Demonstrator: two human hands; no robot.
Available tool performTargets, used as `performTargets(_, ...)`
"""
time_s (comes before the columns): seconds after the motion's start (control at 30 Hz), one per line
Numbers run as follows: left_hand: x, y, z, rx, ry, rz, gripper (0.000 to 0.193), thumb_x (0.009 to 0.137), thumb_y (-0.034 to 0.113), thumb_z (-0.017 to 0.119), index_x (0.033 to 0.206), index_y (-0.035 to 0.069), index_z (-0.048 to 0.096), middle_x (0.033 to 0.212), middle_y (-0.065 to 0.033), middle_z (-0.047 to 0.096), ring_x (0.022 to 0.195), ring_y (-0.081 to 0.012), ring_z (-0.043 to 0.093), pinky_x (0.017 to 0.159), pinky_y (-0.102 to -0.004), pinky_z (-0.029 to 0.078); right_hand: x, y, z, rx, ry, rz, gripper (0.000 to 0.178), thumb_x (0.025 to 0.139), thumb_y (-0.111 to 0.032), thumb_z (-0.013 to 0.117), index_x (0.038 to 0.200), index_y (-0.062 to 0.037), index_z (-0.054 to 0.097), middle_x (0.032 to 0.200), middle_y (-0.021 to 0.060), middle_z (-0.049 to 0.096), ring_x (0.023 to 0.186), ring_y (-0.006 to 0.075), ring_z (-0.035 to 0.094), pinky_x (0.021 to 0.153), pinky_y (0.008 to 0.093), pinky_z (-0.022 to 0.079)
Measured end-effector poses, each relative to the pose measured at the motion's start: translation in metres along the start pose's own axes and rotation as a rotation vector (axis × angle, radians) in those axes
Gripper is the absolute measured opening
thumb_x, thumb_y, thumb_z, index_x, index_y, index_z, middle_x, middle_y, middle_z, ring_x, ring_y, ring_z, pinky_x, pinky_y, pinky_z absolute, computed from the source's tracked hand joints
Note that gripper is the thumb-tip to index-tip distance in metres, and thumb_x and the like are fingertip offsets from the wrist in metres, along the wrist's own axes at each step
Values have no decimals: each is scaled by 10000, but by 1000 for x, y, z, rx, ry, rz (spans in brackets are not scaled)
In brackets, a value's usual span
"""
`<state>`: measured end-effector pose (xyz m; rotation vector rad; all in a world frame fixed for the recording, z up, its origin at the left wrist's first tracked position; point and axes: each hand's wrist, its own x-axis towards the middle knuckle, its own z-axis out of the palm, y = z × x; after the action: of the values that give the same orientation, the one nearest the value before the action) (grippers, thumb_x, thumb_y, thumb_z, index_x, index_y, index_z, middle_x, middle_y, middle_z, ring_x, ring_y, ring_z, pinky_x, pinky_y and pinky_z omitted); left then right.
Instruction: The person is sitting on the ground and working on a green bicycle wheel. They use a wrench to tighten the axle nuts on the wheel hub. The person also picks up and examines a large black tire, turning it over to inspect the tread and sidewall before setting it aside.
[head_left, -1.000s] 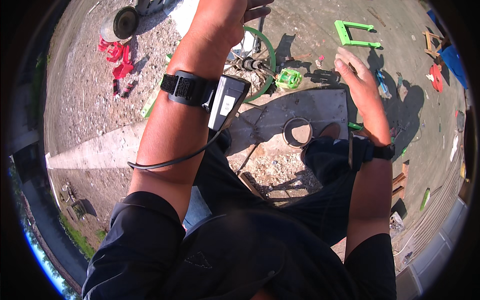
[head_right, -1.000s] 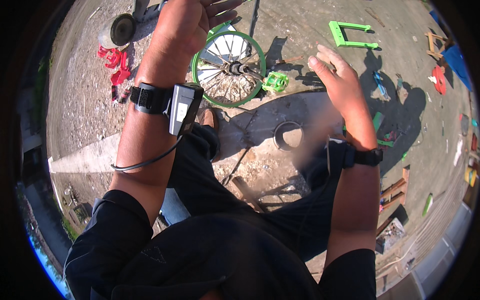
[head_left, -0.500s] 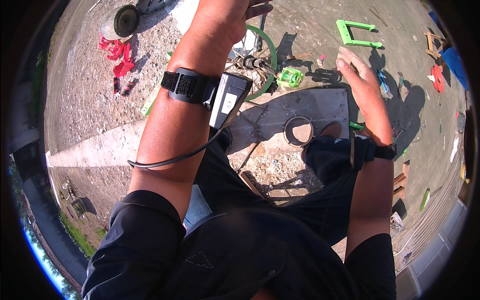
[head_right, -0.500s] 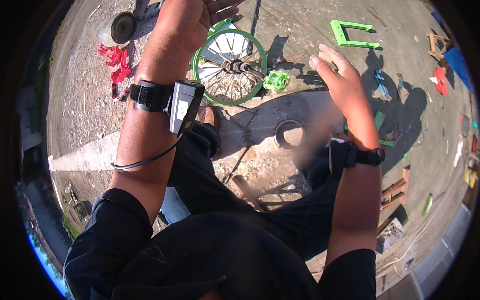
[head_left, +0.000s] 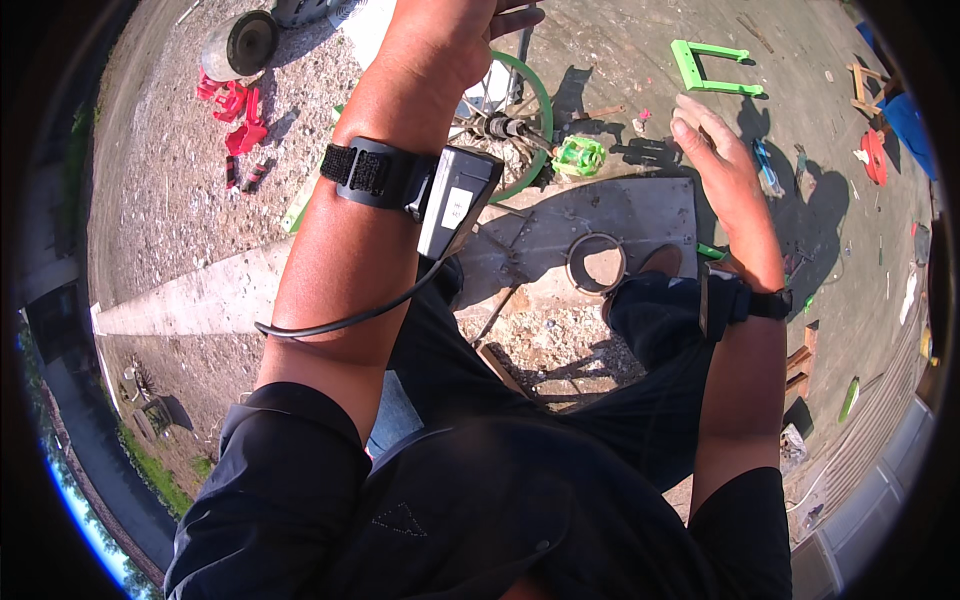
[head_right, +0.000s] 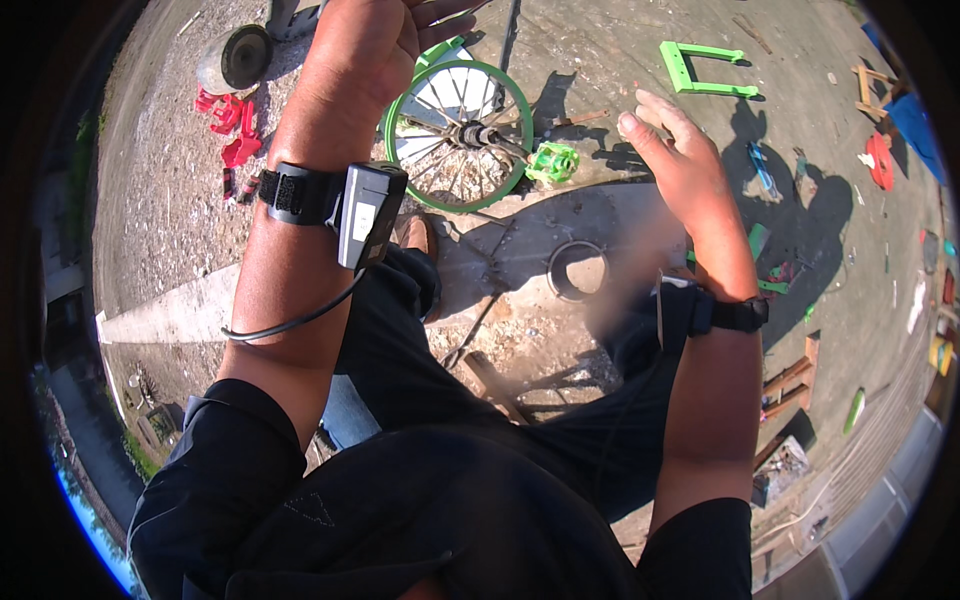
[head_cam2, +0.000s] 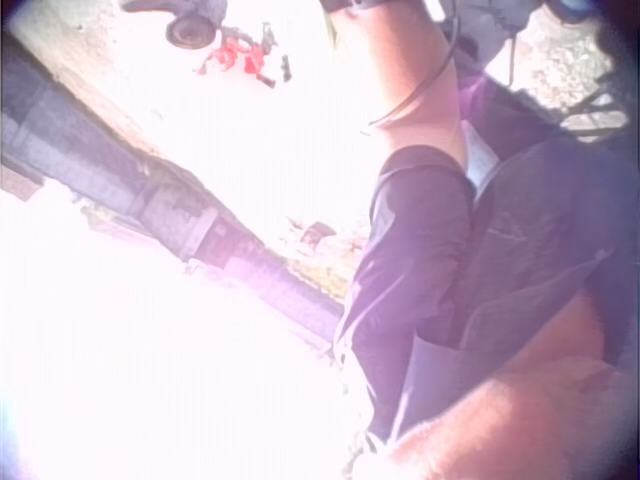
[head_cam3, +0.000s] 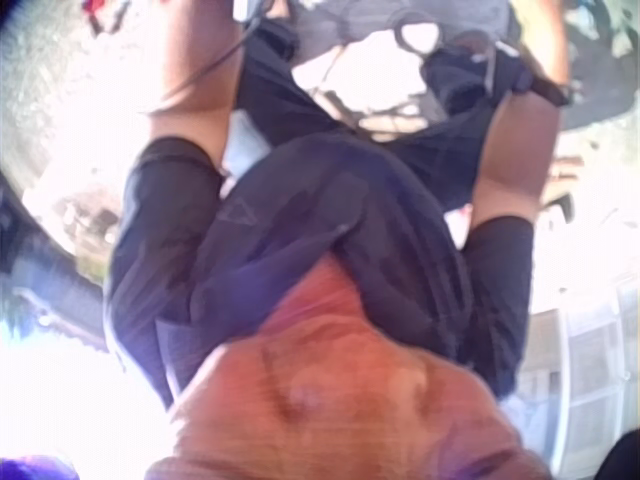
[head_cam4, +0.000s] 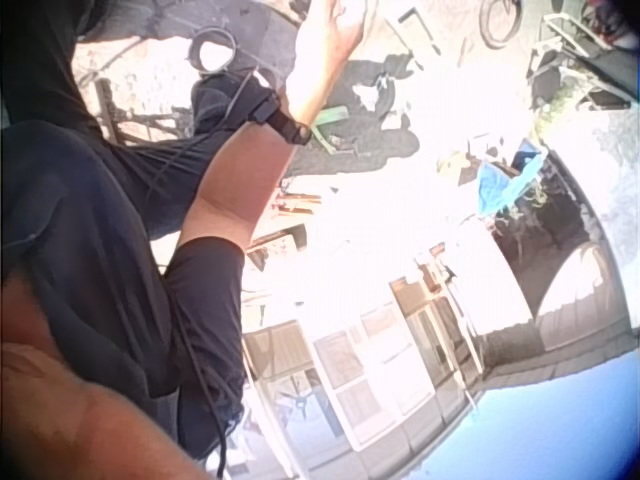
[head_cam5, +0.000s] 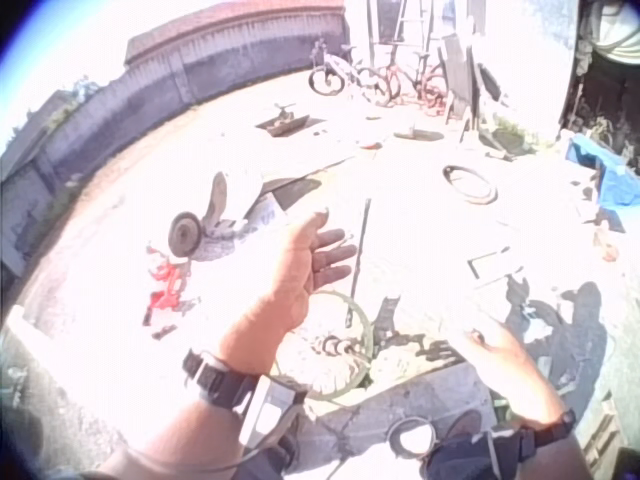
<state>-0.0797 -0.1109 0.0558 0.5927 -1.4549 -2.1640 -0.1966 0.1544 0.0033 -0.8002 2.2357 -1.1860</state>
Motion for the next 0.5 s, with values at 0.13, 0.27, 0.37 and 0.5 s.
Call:
performTargets(0.13,6,-1,-5,-11,8,-22,669,987,384,526,1463,-38,322,1387,-243,484,1114,-286,609,896,-374,523,1,1,0,-6,2,-13,604,966,-392,615,1379,36,511,1291,165,612,1215,195,553,1053,302,385)
performTargets(0.27,8,-2,-7,-15,8,-25,667,984,386,535,1459,-34,328,1384,-244,489,1105,-285,617,881,-375,532,0,-1,1,-7,-2,-1,610,961,-401,619,1377,34,515,1299,166,607,1225,200,548,1058,306,382)
performTargets(0.37,4,-1,-3,-11,8,5,674,980,391,543,1459,-32,325,1383,-246,491,1101,-287,621,870,-377,539,2,6,0,4,18,-8,674,903,-507,653,1377,-41,544,1301,173,621,1212,223,557,1032,338,396)
performTargets(0.5,4,-1,-5,-8,17,24,685,977,396,549,1462,-28,316,1383,-248,492,1092,-292,627,854,-379,547,0,-1,1,2,-9,-1,603,961,-398,620,1373,31,520,1301,163,605,1232,200,540,1061,307,377)
